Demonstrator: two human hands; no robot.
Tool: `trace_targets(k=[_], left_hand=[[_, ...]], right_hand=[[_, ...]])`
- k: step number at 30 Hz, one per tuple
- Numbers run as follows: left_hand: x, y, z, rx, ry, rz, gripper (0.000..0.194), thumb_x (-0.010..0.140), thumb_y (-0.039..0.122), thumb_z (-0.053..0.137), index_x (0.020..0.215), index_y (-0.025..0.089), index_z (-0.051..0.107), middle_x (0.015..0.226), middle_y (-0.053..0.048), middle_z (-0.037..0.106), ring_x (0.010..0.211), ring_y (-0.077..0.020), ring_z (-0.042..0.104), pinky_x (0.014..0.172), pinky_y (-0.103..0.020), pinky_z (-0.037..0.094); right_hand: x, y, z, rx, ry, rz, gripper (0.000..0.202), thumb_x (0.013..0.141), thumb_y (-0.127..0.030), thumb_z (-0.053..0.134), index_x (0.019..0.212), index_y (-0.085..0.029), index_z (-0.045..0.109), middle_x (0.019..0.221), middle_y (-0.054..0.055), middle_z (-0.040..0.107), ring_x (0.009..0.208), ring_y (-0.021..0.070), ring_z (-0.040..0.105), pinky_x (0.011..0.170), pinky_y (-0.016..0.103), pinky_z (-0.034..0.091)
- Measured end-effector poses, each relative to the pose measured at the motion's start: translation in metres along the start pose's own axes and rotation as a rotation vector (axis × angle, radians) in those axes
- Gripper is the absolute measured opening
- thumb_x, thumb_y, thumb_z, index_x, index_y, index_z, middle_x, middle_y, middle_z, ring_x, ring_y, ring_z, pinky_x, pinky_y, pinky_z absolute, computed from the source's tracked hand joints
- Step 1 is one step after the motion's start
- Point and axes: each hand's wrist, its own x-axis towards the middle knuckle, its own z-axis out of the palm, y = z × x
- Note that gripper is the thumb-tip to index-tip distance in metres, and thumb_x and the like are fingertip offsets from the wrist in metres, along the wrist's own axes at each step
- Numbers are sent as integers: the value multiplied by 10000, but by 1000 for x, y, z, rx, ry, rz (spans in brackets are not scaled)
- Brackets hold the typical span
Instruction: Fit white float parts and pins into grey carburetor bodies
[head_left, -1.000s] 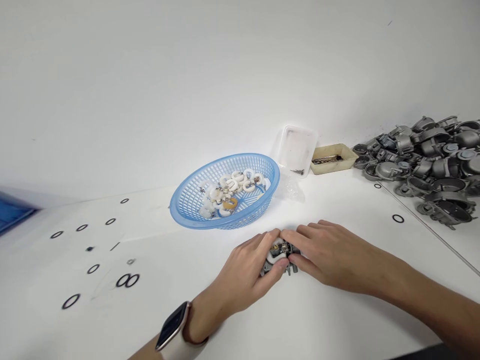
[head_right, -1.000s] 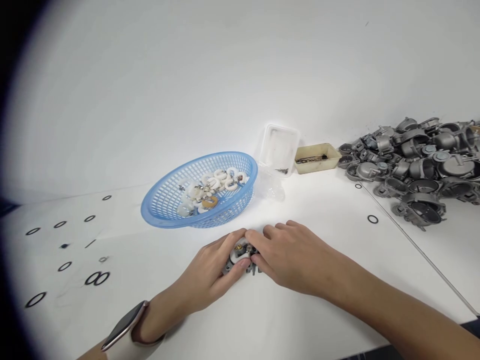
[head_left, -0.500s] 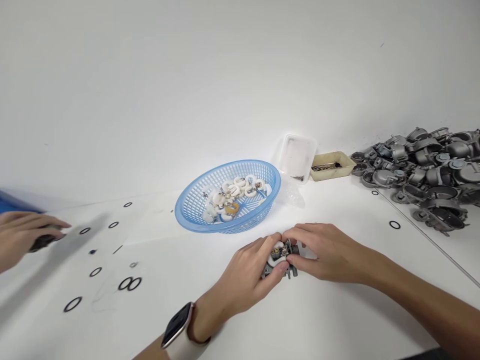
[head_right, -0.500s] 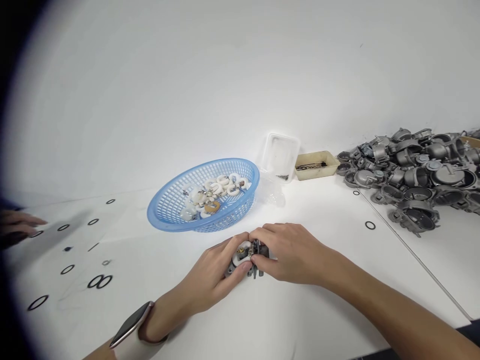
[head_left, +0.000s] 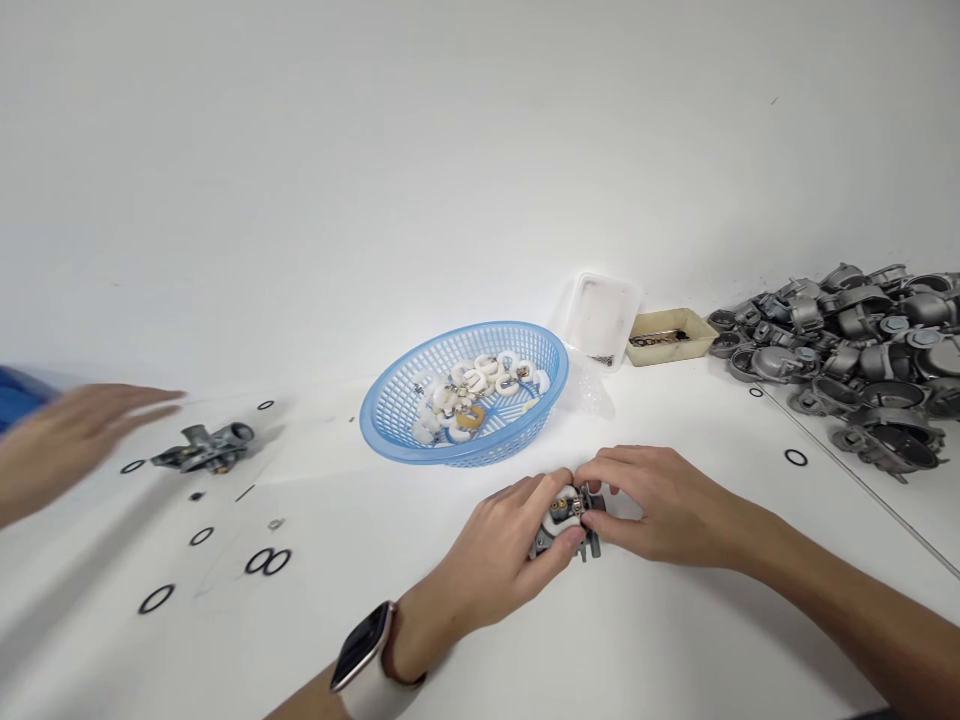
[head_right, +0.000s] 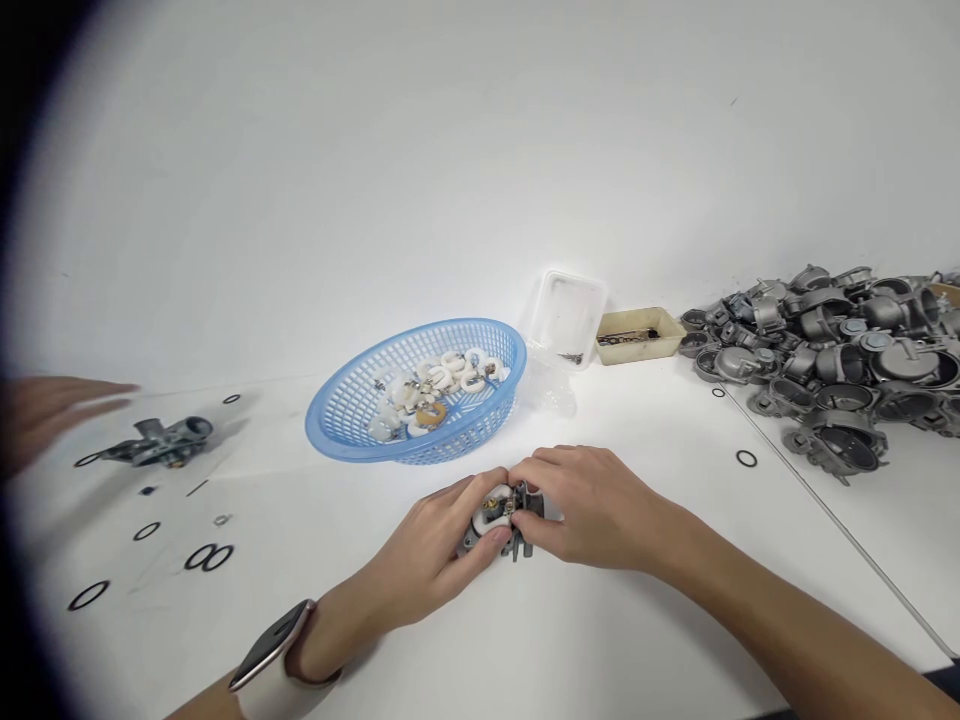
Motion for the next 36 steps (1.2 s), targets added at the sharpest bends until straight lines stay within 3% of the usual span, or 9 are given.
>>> trace_targets(k=[22,30,36], left_hand=[[2,1,-1,23,-19,6,202,1033,355,437,1215,269,426,1007,-3,686,840,-232,656,695,-329,464],[1,0,-1,8,-20,-23,235,1044,374,419,1257,275,428,1057,-15,702,863,-242,676,713,-340,478],[2,0,-2,-16,-42,-41,233,1048,397,416,1247,277,437,1044,-10,702,874,-244,675,721,-347,479]], right_hand=[[1,10,6,25,83,-154,77,917,-183,627,952,-182,696,821,-6,660,781,144,599,717,277,459],[2,11,6,14,76,-15,141,896,-238,690,1035,-226,714,888,-20,694,811,149,623,733,285,463],[2,12,6,48,71,-44,166,910,-231,663,1071,-236,704,921,-21,700,816,144,624,737,280,470]])
